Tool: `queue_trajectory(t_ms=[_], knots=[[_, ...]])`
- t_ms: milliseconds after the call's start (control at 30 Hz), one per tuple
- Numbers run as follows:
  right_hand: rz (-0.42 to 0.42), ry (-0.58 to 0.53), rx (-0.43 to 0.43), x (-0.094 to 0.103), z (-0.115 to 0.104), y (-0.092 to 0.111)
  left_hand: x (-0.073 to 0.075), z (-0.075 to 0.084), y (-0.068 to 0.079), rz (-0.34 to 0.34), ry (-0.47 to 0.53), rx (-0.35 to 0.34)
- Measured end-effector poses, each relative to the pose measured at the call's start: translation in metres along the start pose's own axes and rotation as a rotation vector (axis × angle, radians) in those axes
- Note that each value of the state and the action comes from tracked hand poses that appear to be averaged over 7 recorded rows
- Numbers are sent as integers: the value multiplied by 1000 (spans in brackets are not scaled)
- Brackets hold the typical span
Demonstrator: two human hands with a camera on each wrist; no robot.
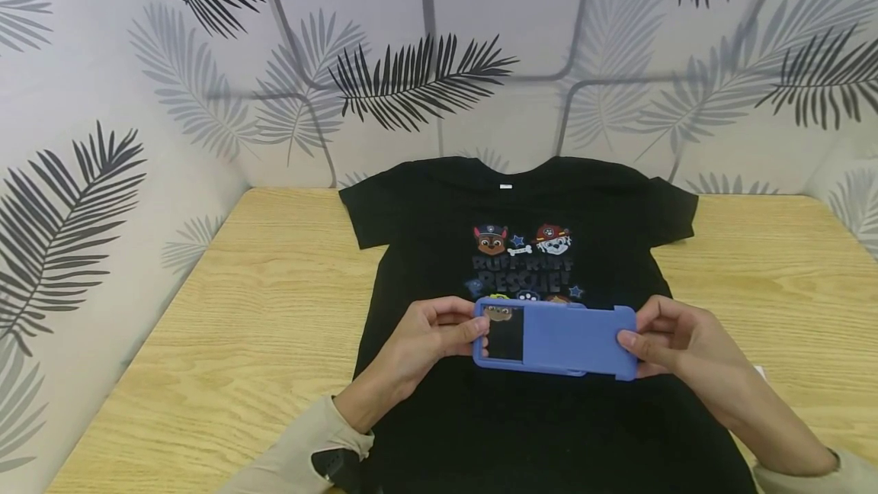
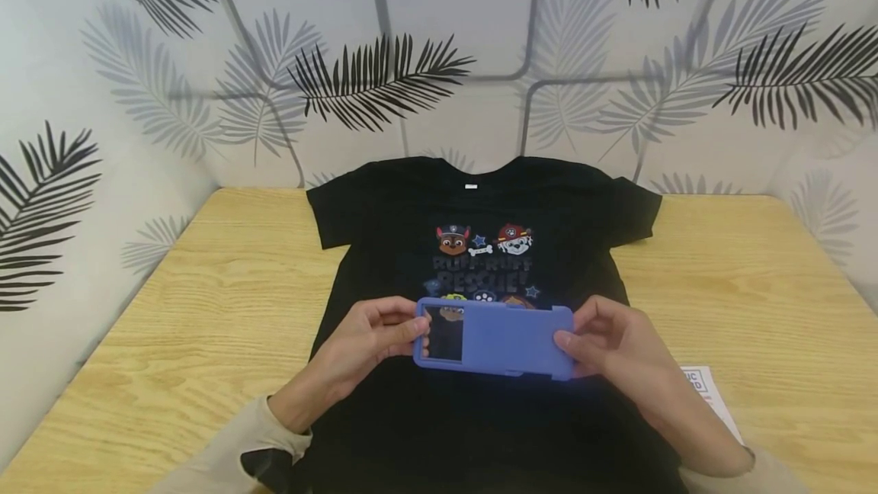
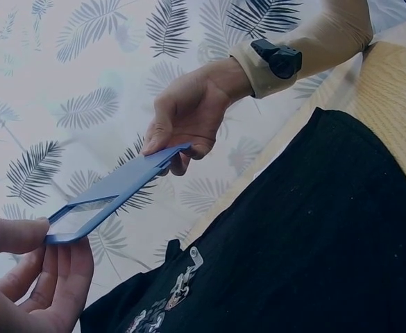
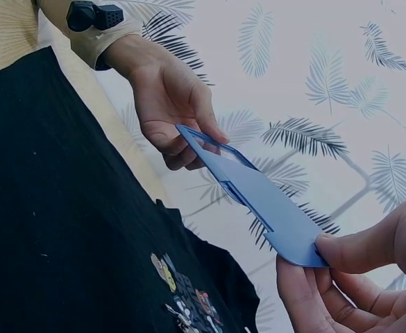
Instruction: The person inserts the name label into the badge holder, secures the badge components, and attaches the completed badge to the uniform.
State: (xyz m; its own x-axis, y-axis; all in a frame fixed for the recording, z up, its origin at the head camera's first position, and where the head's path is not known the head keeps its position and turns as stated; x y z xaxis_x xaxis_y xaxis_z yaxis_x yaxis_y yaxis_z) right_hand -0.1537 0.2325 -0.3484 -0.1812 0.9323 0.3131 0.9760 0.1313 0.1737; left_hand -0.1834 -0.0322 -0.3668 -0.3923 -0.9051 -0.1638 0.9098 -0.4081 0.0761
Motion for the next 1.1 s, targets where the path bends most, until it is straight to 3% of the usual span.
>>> queue_trajectory(t_ms=[367, 1100], knots=[[9, 9, 0, 0, 0, -1, 1, -2, 0, 2, 34, 32], [18, 38, 2, 2, 1, -1, 2, -2, -3, -4, 34, 18]])
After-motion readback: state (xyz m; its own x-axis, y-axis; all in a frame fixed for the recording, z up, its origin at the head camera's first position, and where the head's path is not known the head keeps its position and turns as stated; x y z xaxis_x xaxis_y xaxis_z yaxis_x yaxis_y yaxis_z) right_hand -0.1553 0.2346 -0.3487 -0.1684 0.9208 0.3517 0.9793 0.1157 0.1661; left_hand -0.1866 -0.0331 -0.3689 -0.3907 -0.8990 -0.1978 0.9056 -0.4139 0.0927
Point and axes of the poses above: each hand's wrist, its own y-axis away from the middle knuckle, its own x-axis out of the back of the hand, z = x × y, the point moved 8 cm from there along -y, towards the middle knuckle, and after that the axes turned 4 degrees about -x, right-handed, at the moved point
